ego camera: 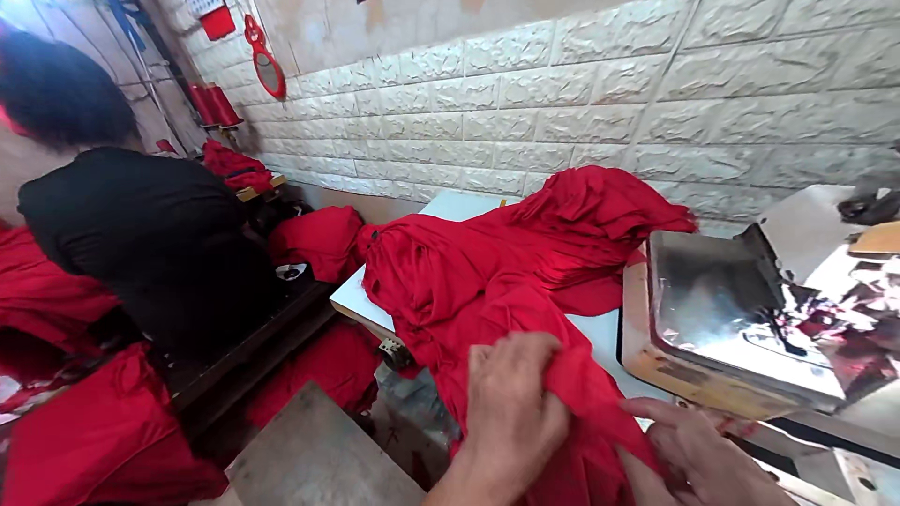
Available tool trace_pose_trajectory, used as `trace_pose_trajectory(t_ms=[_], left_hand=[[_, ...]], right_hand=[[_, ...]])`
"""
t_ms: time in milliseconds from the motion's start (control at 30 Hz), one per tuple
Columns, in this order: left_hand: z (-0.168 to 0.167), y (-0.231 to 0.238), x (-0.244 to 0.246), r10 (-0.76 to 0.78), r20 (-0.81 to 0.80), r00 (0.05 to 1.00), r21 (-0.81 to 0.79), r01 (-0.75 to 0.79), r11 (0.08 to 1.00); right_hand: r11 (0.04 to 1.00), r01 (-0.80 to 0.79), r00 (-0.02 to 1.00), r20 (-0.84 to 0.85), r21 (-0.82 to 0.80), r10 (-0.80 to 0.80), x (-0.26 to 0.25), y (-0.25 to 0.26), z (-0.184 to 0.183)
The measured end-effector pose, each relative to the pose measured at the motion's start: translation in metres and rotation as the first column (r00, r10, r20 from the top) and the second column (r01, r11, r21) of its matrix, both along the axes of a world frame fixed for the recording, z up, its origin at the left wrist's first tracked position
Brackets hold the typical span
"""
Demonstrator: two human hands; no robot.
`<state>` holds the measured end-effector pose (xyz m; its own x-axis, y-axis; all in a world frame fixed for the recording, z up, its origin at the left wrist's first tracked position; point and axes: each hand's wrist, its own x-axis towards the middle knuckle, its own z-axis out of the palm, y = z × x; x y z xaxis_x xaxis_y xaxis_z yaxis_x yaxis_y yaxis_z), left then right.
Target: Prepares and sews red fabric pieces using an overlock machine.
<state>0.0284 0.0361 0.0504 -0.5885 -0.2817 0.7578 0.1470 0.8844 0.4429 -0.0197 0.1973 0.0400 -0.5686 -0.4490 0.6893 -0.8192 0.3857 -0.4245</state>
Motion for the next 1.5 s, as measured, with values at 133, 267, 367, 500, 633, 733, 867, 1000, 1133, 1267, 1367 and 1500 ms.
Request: trace_pose_trajectory(t_ms=[133,267,367,500,633,733,867,1000,1133,1267,1367,1500], left_hand=[[0.009,-0.02,0.002,0.004,-0.04,0.999,0.317,0.009,0.948],[0.002,-0.028,0.001,-0.687,-0.217,0.694,0.819,0.513,0.259],[-0.006,-0.029,-0.004,-0.72,-0.273,0.639,0.835,0.529,0.153],[-0.01,-0.029,-0.014,-0.579,-0.295,0.76,0.764,0.551,0.335],[-0.011,-0.038,-0.014,-0.649,-0.27,0.712,0.749,0.579,0.323],[-0.015,-0.044,-0.013,-0.723,-0.132,0.678,0.634,0.619,0.464],[-0.022,-0.038,-0.019,-0.609,-0.01,0.793,0.494,0.534,0.686],[-0.034,-0.03,-0.026,-0.18,0.215,0.96,0.14,0.153,0.978],[-0.031,-0.031,-0.021,-0.086,0.188,0.978,-0.049,0.097,0.994],[-0.026,-0.027,-0.019,-0.101,0.076,0.992,-0.319,0.12,0.94],[-0.027,-0.022,-0.02,-0.13,0.028,0.991,-0.314,0.132,0.94],[-0.02,-0.018,-0.016,-0.209,0.167,0.964,-0.034,0.217,0.976]], right_hand=[[0.991,0.128,0.991,0.043,0.043,-0.13,-0.001,0.002,-0.009],[0.931,0.105,0.953,0.302,-0.349,0.005,-0.013,-0.004,-0.037],[0.745,-0.042,0.819,0.404,-0.665,0.407,-0.023,-0.001,-0.049],[0.546,-0.07,0.619,0.393,-0.835,0.68,-0.029,0.002,-0.057],[0.473,-0.08,0.478,0.383,-0.877,0.79,-0.035,0.007,-0.059],[0.596,-0.066,0.614,0.438,-0.8,0.656,-0.041,0.009,-0.056],[0.921,0.103,0.917,0.394,-0.376,0.059,-0.047,0.007,-0.057],[0.947,0.315,0.931,0.211,-0.062,-0.296,-0.048,-0.002,-0.069],[0.961,0.256,0.939,0.265,-0.106,-0.221,-0.051,0.0,-0.07],[0.964,0.155,0.919,0.388,-0.216,-0.061,-0.053,0.006,-0.067],[0.954,0.109,0.907,0.421,-0.278,0.019,-0.054,0.008,-0.066],[0.963,0.161,0.922,0.38,-0.217,-0.069,-0.056,0.009,-0.066]])
